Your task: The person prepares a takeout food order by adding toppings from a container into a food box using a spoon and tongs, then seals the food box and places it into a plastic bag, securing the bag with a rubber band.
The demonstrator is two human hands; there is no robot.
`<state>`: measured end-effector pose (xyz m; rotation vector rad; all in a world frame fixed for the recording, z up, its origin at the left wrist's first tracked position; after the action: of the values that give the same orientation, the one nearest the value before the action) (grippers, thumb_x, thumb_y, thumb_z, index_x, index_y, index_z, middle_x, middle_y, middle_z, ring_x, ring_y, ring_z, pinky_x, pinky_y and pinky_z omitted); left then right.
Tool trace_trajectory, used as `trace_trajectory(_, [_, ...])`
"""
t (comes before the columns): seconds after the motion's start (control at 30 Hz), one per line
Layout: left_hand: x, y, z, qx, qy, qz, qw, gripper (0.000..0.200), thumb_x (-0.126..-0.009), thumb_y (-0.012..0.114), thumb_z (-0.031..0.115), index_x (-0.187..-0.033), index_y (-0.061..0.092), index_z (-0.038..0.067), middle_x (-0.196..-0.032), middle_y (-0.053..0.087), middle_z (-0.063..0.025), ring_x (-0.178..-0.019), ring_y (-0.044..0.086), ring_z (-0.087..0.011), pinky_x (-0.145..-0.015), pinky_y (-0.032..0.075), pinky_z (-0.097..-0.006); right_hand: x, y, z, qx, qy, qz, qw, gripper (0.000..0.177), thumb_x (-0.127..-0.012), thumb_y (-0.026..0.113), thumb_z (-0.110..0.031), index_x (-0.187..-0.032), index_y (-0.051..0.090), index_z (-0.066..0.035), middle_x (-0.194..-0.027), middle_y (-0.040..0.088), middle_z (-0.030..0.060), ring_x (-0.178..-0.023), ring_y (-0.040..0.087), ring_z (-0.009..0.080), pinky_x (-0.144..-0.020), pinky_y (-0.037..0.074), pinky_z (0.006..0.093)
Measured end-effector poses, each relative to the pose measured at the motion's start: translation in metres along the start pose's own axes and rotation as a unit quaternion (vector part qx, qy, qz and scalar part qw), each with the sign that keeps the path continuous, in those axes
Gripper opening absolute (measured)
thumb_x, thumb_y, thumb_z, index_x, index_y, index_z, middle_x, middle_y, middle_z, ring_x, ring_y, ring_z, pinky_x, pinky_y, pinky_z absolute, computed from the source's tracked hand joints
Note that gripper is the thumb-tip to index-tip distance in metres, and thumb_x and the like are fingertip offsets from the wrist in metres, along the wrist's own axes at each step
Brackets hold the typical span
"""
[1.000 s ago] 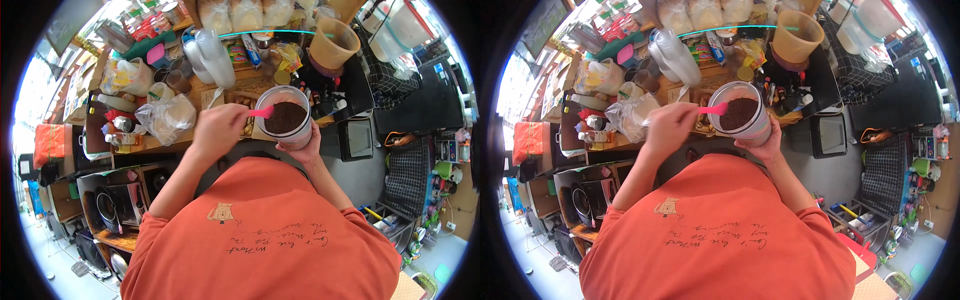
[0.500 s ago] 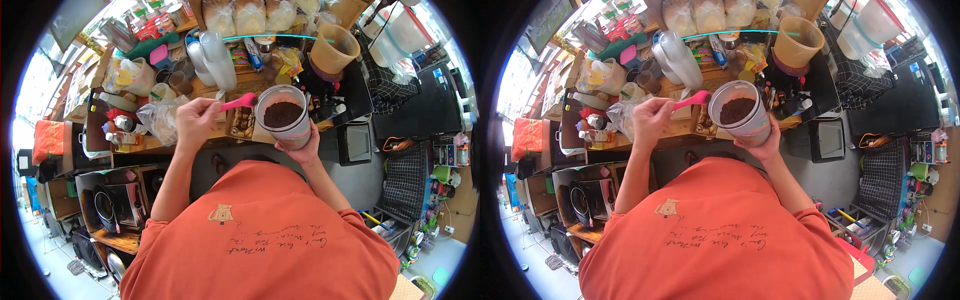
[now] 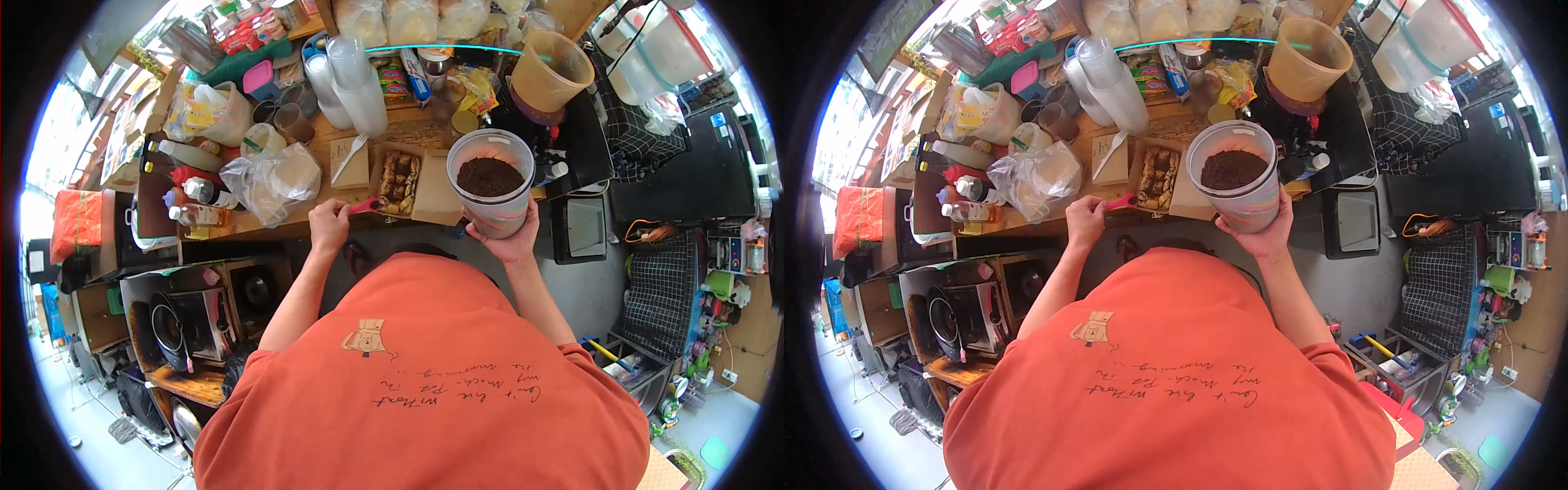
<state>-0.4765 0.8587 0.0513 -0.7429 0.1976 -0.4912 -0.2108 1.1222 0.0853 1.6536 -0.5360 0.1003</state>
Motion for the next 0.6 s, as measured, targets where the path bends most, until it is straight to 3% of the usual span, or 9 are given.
trace_trajectory(0.03, [0.000,-0.001,0.009,-0.048,0.051,0.021,0.997,0.014,-0.087,0.073,0.013,-0.090,0.075,0.000,-0.076,0.072,-0.0200,-0.068,0.072,-0.0323,-0.065,0.057,-0.0413,0.000,-0.001,0.000,0.001,0.001,0.001,1.000,0.079,-0.089,0.049,-0.062,-0.151,0.043,-0.013,-0.148,0.046,0.0229,-0.127,0.050,0.0497,-0.089,0.049,0.0558])
trace_trajectory(0.23, [-0.003,0.014,0.026,-0.103,0.068,0.009,0.992,0.014,-0.087,0.071,0.013,-0.086,0.074,-0.001,-0.082,0.072,-0.0223,-0.079,0.071,-0.0403,-0.073,0.056,-0.0451,0.000,-0.002,0.001,-0.005,0.003,-0.001,1.000,0.083,-0.087,0.051,-0.064,-0.153,0.041,-0.014,-0.150,0.044,0.0228,-0.130,0.047,0.0497,-0.090,0.049,0.0568])
trace_trajectory(0.6, [-0.005,0.019,0.036,-0.126,0.060,-0.019,0.990,0.013,-0.087,0.069,0.013,-0.086,0.073,0.001,-0.082,0.071,-0.0233,-0.082,0.069,-0.0435,-0.077,0.056,-0.0501,0.000,-0.002,0.004,-0.020,0.005,0.004,1.000,0.077,-0.089,0.050,-0.062,-0.150,0.046,-0.015,-0.149,0.046,0.0219,-0.125,0.050,0.0504,-0.088,0.050,0.0568])
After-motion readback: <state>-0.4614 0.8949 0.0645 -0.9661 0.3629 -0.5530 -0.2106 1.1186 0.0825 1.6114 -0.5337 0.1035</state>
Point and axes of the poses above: each hand's wrist, its own x-axis away from the middle knuckle, its own y-axis out of the palm, z = x × y, the point moved 6 cm from there along -x, towards the middle knuckle
